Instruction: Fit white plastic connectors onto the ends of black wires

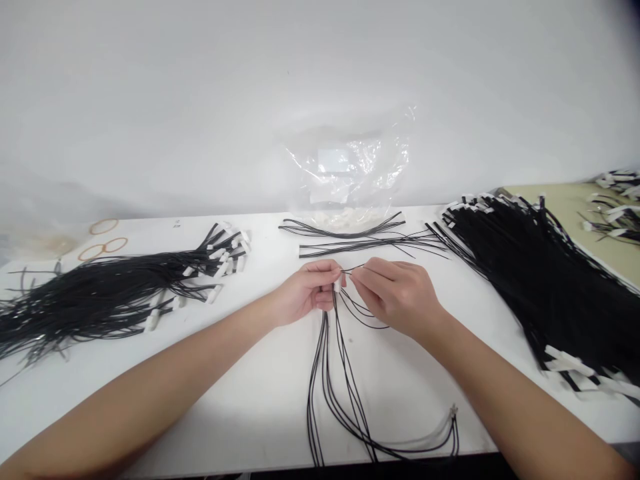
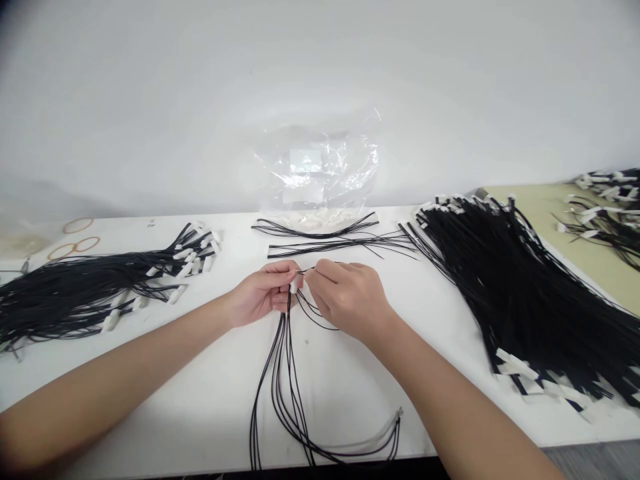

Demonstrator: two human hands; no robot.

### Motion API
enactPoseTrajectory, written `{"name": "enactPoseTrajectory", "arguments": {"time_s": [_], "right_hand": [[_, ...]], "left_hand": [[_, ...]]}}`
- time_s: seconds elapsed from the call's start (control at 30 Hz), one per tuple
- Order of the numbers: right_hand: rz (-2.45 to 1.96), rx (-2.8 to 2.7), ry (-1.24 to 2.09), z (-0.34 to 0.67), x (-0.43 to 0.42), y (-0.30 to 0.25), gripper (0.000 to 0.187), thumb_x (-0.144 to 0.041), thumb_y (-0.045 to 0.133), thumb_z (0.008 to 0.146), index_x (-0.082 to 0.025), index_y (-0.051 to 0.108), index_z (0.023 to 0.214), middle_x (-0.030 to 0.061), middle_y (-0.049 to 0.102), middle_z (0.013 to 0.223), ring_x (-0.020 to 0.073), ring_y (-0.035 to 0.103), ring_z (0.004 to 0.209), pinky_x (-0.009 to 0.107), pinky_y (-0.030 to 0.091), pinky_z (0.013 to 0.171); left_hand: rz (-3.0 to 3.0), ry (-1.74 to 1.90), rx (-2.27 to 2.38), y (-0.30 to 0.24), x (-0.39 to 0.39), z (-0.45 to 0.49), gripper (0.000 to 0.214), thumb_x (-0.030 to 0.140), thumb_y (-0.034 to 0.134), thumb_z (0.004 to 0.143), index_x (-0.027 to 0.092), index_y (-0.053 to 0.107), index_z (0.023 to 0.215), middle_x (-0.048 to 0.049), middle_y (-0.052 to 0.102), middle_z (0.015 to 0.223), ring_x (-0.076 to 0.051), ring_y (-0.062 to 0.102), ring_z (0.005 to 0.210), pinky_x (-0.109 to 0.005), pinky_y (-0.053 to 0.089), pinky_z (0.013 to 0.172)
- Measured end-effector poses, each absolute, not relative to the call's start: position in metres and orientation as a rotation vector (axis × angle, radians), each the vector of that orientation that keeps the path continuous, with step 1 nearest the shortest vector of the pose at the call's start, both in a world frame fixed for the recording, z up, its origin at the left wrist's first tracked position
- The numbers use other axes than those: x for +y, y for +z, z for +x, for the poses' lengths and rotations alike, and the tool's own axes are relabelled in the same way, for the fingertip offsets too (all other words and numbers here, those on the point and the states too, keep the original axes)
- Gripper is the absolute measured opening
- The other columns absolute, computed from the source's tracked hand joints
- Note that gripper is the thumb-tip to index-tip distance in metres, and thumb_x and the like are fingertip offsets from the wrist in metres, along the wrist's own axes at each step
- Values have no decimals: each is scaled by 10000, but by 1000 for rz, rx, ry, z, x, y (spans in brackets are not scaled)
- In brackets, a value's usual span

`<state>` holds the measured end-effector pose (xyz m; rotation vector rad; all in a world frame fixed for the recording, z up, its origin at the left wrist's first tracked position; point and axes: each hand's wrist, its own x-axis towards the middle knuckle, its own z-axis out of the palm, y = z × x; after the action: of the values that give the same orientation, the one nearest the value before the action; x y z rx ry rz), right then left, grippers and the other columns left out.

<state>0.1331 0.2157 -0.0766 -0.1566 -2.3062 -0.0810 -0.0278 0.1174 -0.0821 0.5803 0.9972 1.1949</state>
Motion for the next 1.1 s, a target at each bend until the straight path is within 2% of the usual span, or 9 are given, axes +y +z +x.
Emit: {"name": "enactPoseTrajectory", "arguments": {"time_s": [0.13,0.27,0.4,0.7,0.83,1.1], "right_hand": [[-171,-2313,-81,133,215,-77,155,-85,544,746,-175,560,620,-55,404,551,61,220,502,200,210,460],[-196,-2294,-122,133,218,-76,111,-114,567,749,-192,607,682,-62,468,572,47,260,485,200,227,469],[-237,-2260,-169,134,220,-75,93,-160,592,753,-200,618,673,-63,485,558,40,283,466,207,230,474],[-275,-2207,-234,132,219,-76,134,-204,624,752,-189,587,625,-58,472,535,50,296,478,221,238,482],[-236,-2175,-290,133,218,-72,54,-187,653,728,-195,602,711,-40,526,585,72,380,567,229,286,546],[-141,-2123,-345,135,213,-66,136,-176,662,718,-251,586,803,-20,615,812,138,454,805,335,321,788]], "left_hand": [[590,1198,1008,-81,117,-26,196,285,610,784,119,546,703,44,276,567,-25,274,449,-184,207,454],[576,1200,1025,-80,117,-24,216,334,577,807,133,548,733,58,212,536,-34,265,437,-177,205,442],[570,1178,1029,-80,118,-23,257,391,538,826,138,552,781,54,219,572,-28,253,438,-170,194,432],[568,1164,1036,-78,119,-24,237,362,555,823,129,551,784,63,212,549,-22,231,435,-159,199,423],[548,1176,1027,-79,120,-24,230,359,547,828,133,544,781,62,208,551,-25,236,434,-158,197,419],[509,1225,1002,-82,121,-25,221,341,579,805,145,512,726,58,236,556,-25,241,423,-157,206,406]]}}
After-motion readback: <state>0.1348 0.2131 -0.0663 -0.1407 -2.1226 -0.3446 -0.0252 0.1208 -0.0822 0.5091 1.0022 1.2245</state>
